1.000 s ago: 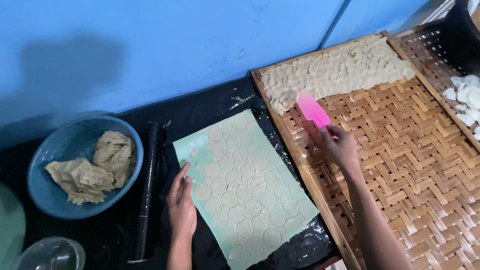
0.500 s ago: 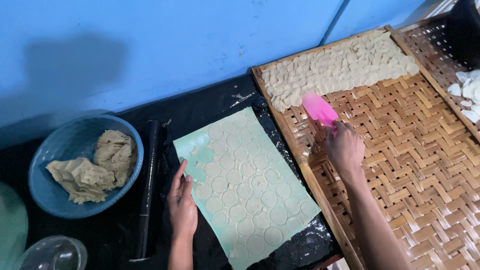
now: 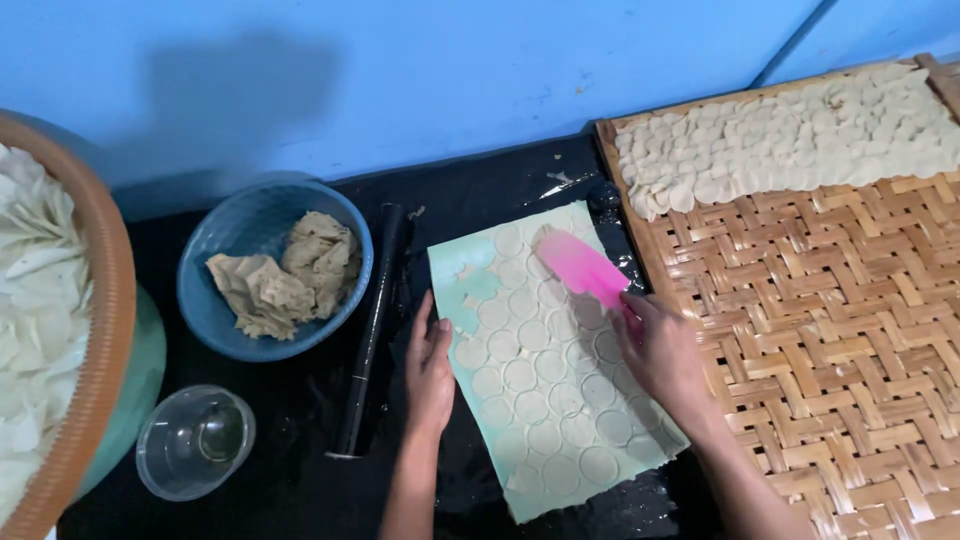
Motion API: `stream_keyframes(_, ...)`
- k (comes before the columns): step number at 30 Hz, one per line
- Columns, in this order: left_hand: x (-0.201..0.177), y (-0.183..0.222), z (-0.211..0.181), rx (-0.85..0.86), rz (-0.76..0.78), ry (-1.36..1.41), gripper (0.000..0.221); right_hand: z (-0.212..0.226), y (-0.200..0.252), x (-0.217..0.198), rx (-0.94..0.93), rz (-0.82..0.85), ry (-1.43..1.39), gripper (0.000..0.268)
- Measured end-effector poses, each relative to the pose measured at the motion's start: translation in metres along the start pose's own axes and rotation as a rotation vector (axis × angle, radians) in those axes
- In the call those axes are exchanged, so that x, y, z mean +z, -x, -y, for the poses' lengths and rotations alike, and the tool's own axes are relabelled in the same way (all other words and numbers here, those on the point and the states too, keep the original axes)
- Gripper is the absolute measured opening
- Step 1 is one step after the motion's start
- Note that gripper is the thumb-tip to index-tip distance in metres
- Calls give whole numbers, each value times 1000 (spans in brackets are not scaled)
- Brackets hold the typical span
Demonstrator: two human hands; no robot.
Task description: The person is using a circular cutter to punch out dough circles from a flat sheet of dough on a work surface.
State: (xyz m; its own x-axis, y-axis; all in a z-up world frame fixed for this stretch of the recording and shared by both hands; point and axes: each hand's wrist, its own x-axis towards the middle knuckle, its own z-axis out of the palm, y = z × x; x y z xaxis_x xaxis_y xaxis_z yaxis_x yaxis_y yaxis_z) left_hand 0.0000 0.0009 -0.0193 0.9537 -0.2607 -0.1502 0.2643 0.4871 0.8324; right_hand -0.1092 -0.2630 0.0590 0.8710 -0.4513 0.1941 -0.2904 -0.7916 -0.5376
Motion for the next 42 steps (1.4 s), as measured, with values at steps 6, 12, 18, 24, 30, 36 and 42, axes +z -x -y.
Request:
stream_keyframes(6,6,0,-6,25,18,-20,58,20,-11,9,-34,25,-6,33)
stream_keyframes(12,5,0,-9,3,28,-13,56,23,-13,15,-41,-17,-5,32)
stream_keyframes(18,4,0,-7,15,42,-24,53,14,-24,25,-90,-2,6,29)
stream_keyframes(24,6,1,-11,5,42,-10,54,6,-30,27,-129,-16,-63,28)
stream_keyframes(30,6,1,-11,-4,49,-30,53,8,-39,23,-85,-9,-40,28)
stream_keyframes(36,5,3,-13,-13,48,-20,56,-9,-36,29,-172,9,-58,30)
stream_keyframes(42,5,-1,-10,-25,32,-33,55,-14,-37,30,-93,85,-67,31)
